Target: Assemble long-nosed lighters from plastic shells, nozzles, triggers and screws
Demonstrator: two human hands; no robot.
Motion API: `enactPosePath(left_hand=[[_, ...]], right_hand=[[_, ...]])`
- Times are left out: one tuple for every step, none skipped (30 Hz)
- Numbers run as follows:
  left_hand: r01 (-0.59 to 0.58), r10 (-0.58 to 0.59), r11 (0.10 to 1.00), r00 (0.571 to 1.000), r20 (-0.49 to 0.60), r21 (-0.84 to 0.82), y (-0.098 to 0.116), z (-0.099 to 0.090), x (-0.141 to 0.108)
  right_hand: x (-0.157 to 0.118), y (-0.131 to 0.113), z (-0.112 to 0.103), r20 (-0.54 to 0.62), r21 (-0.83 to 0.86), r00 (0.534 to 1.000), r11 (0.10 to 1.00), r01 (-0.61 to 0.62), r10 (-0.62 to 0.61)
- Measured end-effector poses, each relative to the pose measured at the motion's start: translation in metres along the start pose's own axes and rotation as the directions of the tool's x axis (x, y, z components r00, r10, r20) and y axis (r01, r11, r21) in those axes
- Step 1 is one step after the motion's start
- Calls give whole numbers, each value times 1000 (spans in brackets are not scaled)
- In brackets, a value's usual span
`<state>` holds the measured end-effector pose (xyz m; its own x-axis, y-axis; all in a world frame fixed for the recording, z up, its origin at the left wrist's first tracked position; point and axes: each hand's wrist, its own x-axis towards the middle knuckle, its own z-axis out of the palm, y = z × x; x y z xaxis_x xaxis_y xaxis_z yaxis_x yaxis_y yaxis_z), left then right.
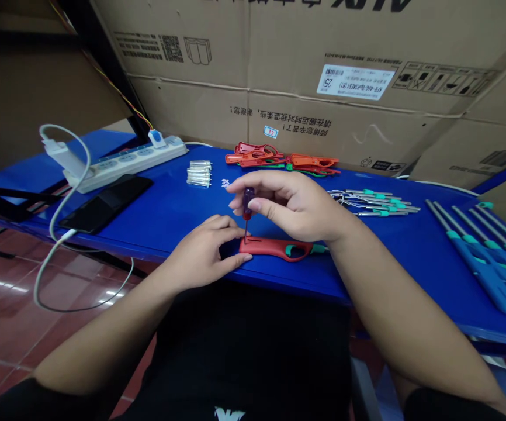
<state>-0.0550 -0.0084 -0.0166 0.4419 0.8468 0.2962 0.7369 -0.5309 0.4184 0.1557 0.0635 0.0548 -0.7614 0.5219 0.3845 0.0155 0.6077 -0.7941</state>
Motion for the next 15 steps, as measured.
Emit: enactPosePath(left_hand=[[1,-1,1000,1000,-1,-3,0,0,0],[2,-2,1000,1000,-2,-4,0,0,0],[1,-1,1000,1000,-3,-4,0,0,0],[-2,2,1000,1000,-6,-4,0,0,0],[-4,4,1000,1000,-9,-5,0,0,1],[-6,6,1000,1000,-11,-9,0,0,1],[-6,6,1000,1000,-12,-12,0,1,1],[-6,6,1000,1000,-14,-15,0,1,1],[-6,6,1000,1000,-15,-17,-1,1,1],[-5,5,1000,1000,-16,-16,-1,1,1],[-6,5,1000,1000,-16,-13,-1,2,1],[-6,6,1000,1000,-16,-10,-2,2,1],[-7,7,1000,1000,-16,-7,-2,2,1],[-8,8,1000,1000,-15,-4,-2,2,1],[-9,9,1000,1000,-14,-1,-2,2,1]], right_hand=[[1,-3,-1,15,-55,1000,998,5,-4],[2,-5,-2,25,-134,999,991,24,-21],[5,-9,-2,36,-232,998,971,55,-48],[8,-12,-2,51,-343,996,935,88,-75],[13,-16,-2,73,-456,993,883,111,-88],[19,-19,-1,105,-559,992,820,122,-76],[25,-23,0,141,-648,989,752,118,-34],[31,-27,2,166,-729,985,678,95,40],[37,-31,3,175,-802,975,594,63,134],[43,-35,4,161,-867,961,497,29,224],[48,-39,5,138,-915,943,403,5,302],[52,-42,5,135,-941,924,338,7,357],[55,-46,5,162,-947,908,319,33,387],[57,-49,4,216,-935,893,348,73,395],[58,-53,2,284,-906,878,408,113,386]])
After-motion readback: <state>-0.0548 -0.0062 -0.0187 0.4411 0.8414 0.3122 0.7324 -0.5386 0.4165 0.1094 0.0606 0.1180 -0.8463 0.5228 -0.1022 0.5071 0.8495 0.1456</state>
